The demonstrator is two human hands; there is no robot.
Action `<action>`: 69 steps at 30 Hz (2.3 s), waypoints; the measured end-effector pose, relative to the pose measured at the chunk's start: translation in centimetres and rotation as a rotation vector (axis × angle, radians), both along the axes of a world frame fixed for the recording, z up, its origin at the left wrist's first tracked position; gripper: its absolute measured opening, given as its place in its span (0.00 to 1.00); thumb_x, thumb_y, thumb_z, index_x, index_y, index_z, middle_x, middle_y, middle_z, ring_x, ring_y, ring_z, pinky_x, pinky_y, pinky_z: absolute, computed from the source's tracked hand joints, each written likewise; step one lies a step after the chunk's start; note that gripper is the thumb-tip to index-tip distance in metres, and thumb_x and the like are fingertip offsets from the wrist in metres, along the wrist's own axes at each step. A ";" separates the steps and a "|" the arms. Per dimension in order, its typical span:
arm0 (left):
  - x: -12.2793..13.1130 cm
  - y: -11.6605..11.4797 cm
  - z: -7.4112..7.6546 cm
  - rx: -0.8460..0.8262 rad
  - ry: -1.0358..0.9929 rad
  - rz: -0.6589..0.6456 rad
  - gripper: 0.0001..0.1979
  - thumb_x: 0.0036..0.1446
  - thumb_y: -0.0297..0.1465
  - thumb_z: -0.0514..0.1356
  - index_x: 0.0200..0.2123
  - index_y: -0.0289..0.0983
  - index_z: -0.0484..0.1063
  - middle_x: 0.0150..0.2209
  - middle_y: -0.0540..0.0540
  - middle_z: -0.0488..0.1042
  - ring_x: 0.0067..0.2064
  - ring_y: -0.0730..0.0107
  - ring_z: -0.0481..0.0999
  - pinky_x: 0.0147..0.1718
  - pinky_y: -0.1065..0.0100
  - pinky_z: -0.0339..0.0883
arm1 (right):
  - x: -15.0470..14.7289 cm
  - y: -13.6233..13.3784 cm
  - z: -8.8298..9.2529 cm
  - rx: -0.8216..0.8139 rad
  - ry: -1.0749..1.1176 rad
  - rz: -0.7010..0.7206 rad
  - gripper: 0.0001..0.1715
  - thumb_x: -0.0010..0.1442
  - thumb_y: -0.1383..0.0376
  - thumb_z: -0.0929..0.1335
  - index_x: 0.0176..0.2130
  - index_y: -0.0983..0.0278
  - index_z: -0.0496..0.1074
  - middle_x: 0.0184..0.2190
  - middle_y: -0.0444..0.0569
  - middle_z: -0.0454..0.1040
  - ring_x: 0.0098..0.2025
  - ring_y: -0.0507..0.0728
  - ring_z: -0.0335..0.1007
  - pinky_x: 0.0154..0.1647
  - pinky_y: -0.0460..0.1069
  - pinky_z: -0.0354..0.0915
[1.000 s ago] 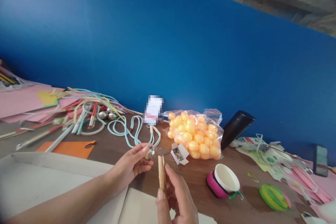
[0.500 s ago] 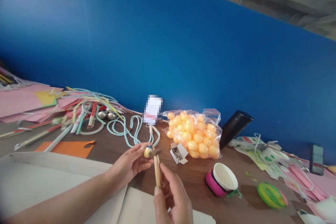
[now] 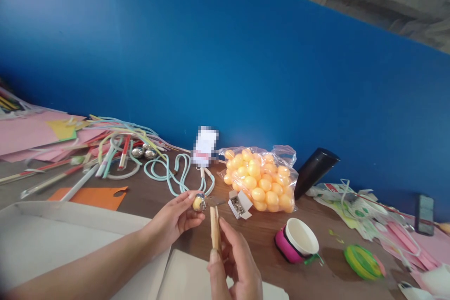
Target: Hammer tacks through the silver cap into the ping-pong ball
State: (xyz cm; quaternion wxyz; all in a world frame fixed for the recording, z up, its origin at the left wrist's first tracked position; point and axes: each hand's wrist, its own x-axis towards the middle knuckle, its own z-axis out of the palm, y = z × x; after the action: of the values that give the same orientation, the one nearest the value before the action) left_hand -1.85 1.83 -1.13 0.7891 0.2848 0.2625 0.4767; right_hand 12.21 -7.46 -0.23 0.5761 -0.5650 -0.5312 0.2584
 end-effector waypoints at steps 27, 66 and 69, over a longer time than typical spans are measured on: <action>0.6 0.3 -0.3 -0.041 0.060 0.037 0.15 0.53 0.42 0.57 0.32 0.34 0.66 0.26 0.50 0.67 0.22 0.80 0.68 0.20 0.77 0.68 | -0.1 -0.1 -0.1 -0.008 0.000 0.011 0.24 0.52 0.57 0.67 0.49 0.59 0.70 0.34 0.51 0.76 0.19 0.51 0.65 0.09 0.43 0.58; 0.6 -0.4 0.5 0.028 0.065 0.202 0.15 0.53 0.43 0.57 0.32 0.35 0.66 0.27 0.50 0.66 0.24 0.77 0.68 0.19 0.74 0.67 | 1.0 1.0 -0.7 -0.485 -0.296 0.239 0.27 0.54 0.62 0.64 0.54 0.65 0.63 0.28 0.47 0.74 0.27 0.57 0.72 0.30 0.49 0.66; 0.6 -0.3 0.1 0.045 0.056 0.166 0.16 0.54 0.43 0.56 0.34 0.34 0.67 0.28 0.49 0.67 0.24 0.77 0.68 0.19 0.74 0.67 | 1.1 1.0 -0.2 -0.389 -0.496 0.120 0.17 0.54 0.61 0.65 0.44 0.58 0.73 0.28 0.47 0.76 0.28 0.59 0.72 0.28 0.50 0.64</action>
State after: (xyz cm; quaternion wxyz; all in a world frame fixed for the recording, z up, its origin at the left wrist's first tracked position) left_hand -1.25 1.54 -1.00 0.7326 0.2928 0.2966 0.5381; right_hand 13.34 -6.49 -0.40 0.2938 -0.6780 -0.6284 0.2431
